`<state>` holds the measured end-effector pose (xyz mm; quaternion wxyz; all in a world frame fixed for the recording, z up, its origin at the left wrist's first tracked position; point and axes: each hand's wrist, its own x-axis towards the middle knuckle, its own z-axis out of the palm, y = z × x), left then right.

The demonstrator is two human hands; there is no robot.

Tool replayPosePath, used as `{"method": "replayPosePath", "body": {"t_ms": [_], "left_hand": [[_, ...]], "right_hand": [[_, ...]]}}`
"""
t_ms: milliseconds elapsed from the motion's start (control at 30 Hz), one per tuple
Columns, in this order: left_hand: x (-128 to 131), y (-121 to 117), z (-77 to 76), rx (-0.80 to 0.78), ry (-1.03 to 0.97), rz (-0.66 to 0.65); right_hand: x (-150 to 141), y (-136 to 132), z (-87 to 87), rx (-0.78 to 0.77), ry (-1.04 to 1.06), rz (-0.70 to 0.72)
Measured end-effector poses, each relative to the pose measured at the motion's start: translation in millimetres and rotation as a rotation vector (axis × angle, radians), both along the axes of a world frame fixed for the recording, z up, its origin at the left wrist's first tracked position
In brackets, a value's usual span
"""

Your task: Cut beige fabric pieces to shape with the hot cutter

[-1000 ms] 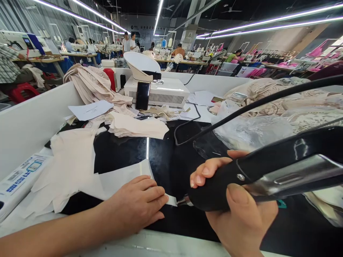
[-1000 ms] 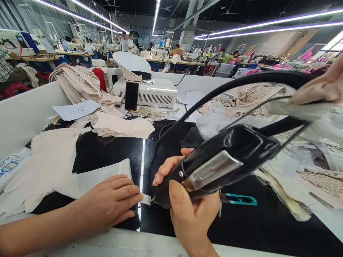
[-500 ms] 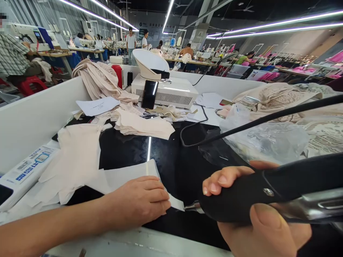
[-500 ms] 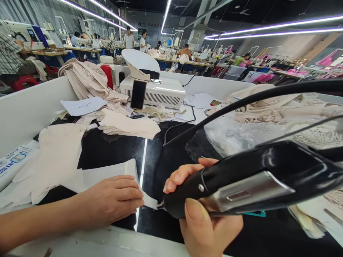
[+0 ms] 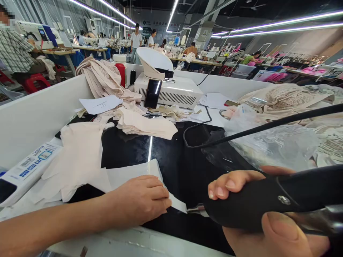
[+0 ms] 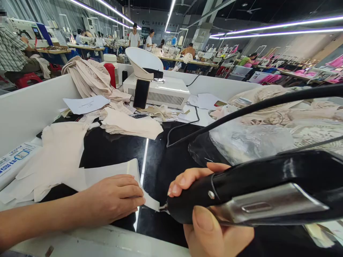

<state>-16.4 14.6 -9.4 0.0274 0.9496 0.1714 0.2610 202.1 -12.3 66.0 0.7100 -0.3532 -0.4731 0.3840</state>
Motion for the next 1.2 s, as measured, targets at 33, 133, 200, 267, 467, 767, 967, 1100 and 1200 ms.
{"method": "replayPosePath", "body": {"t_ms": [33, 133, 200, 267, 467, 767, 967, 1100, 1200], "left_hand": [[0, 0, -0.7, 0.000, 0.001, 0.001], [0, 0, -1.7, -0.005, -0.003, 0.001], [1, 0, -1.7, -0.014, -0.010, -0.002], [1, -1, -1.9, -0.019, -0.023, -0.003], [1, -1, -3.5, -0.039, -0.042, 0.002], [3, 0, -3.7, -0.023, -0.077, 0.000], [3, -1, -3.2, -0.029, -0.065, 0.006], [2, -1, -4.1, -0.034, -0.056, 0.005], [2, -1, -5.1, -0.041, -0.046, 0.002]], "right_hand": [[0, 0, 0.0, -0.002, 0.000, -0.003], [-1, 3, 1.3, -0.004, 0.009, -0.011], [-3, 7, 3.6, -0.002, 0.030, -0.018], [-7, 12, 6.1, 0.004, 0.059, -0.029], [-25, 25, 3.8, 0.069, 0.070, -0.033], [-38, 31, -7.7, 0.131, 0.082, -0.053], [-35, 28, -2.9, 0.100, 0.073, -0.040], [-26, 24, -0.4, 0.088, 0.119, -0.092], [-23, 22, -1.3, 0.079, 0.111, -0.114]]}}
